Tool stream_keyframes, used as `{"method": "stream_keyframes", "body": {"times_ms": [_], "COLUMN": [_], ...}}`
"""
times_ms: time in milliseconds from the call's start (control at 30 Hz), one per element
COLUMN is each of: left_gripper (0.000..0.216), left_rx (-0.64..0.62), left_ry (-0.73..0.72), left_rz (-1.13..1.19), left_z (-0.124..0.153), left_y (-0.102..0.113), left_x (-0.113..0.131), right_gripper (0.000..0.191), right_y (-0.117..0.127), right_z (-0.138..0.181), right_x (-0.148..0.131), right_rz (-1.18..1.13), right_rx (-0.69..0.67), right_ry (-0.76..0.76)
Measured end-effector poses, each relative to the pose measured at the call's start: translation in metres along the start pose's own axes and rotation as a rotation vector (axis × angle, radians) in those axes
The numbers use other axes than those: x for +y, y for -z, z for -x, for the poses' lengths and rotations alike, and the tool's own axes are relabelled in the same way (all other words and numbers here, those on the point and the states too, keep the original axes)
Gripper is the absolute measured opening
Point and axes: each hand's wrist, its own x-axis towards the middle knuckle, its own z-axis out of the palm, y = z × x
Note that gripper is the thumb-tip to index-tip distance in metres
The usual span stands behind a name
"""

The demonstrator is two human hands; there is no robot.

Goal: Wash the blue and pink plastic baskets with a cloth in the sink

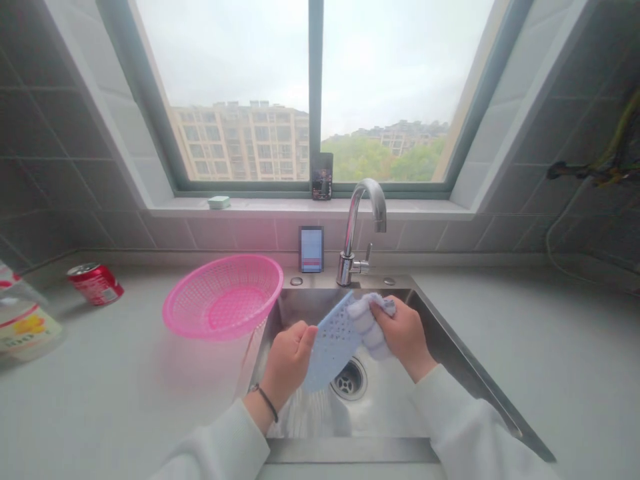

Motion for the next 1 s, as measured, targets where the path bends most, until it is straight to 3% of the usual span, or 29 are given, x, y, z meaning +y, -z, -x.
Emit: {"method": "stream_keyframes", "body": {"times_ms": [67, 167, 400, 600, 733, 800, 1000], "left_gripper": [0.062, 0.065, 0.043, 0.038, 0.047, 0.047, 0.047], "left_rx": [-0.012, 0.001, -0.103, -0.154, -0.140, -0.144, -0.121], "left_ry": [0.030, 0.089, 0.057, 0.146, 0.066, 0.042, 0.017], "left_rz": [0.077, 0.160, 0.276, 0.306, 0.091, 0.006, -0.014], "left_z": [-0.002, -0.004, -0.005, -0.001, -0.002, -0.003, -0.001], "left_y": [0.000, -0.001, -0.003, -0.013, -0.017, -0.015, -0.007], "left_x": [-0.003, -0.008, -0.011, -0.011, -0.014, -0.013, -0.006], "right_gripper": [0.046, 0.043, 0.049, 0.043, 0.043, 0.044, 0.042], "right_y": [0.010, 0.016, 0.011, 0.006, -0.010, -0.014, 0.006], "right_z": [-0.018, -0.031, -0.026, -0.005, 0.020, 0.021, -0.015], "right_x": [0.025, 0.050, 0.047, 0.017, -0.005, -0.007, 0.021], "right_rz": [0.049, 0.000, -0.091, -0.205, -0.293, -0.292, -0.085], "right_rx": [0.107, 0.163, 0.101, -0.014, -0.232, -0.280, -0.020], "right_ry": [-0.136, -0.288, -0.318, -0.138, 0.017, 0.033, -0.165]}}
